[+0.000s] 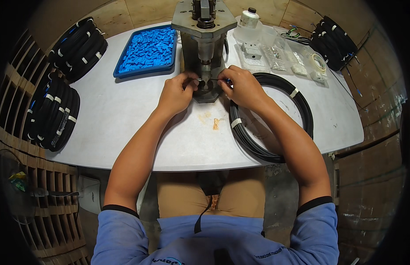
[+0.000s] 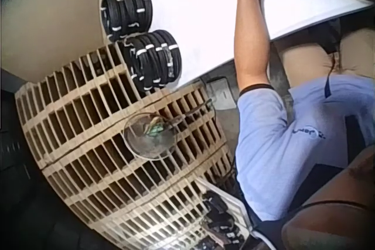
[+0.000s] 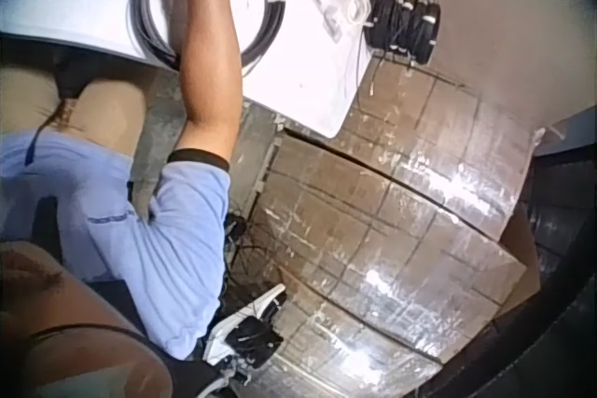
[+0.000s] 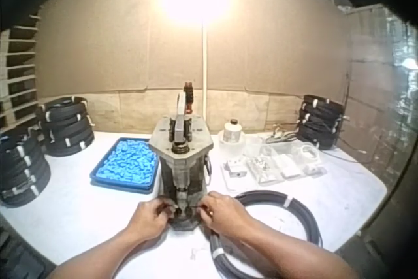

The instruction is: Assembling a wire harness by attaching a connector to a cable using a pressing machine.

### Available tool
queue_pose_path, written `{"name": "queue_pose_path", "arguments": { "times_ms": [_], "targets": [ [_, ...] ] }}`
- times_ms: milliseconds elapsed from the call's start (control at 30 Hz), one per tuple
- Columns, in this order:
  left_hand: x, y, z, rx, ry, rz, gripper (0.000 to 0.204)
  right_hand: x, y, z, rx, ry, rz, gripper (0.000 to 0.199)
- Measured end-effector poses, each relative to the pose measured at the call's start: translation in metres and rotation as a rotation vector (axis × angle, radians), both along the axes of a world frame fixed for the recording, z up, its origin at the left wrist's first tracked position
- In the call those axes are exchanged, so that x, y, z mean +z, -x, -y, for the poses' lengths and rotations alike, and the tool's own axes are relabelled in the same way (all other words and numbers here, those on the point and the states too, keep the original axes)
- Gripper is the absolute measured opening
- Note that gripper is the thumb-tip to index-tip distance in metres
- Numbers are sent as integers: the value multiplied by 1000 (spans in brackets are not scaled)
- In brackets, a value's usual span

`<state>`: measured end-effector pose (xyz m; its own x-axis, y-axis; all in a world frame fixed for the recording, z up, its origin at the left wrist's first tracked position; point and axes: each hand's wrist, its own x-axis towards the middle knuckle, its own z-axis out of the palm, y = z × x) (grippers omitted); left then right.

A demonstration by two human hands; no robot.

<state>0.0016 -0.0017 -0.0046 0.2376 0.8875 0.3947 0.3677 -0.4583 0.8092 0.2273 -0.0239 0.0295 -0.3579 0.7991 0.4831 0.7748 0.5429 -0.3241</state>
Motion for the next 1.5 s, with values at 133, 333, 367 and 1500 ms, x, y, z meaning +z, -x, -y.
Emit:
{"name": "queue_pose_path", "arguments": {
  "times_ms": [133,333,367,1500],
  "targets": [
    [1,0,2,5,-1,0,16,1,0,1,8,-16,13,12],
    [1,0,2,3,-7,-17,17,-2,-3,0,14,-10,4,13],
    [1,0,3,4,-6,-17,17,-1,-2,1,15,-10,3,13],
    [5,2,3,3,-7,-85,20,-1,-3,0,37,13,-7,17]
  ]
}}
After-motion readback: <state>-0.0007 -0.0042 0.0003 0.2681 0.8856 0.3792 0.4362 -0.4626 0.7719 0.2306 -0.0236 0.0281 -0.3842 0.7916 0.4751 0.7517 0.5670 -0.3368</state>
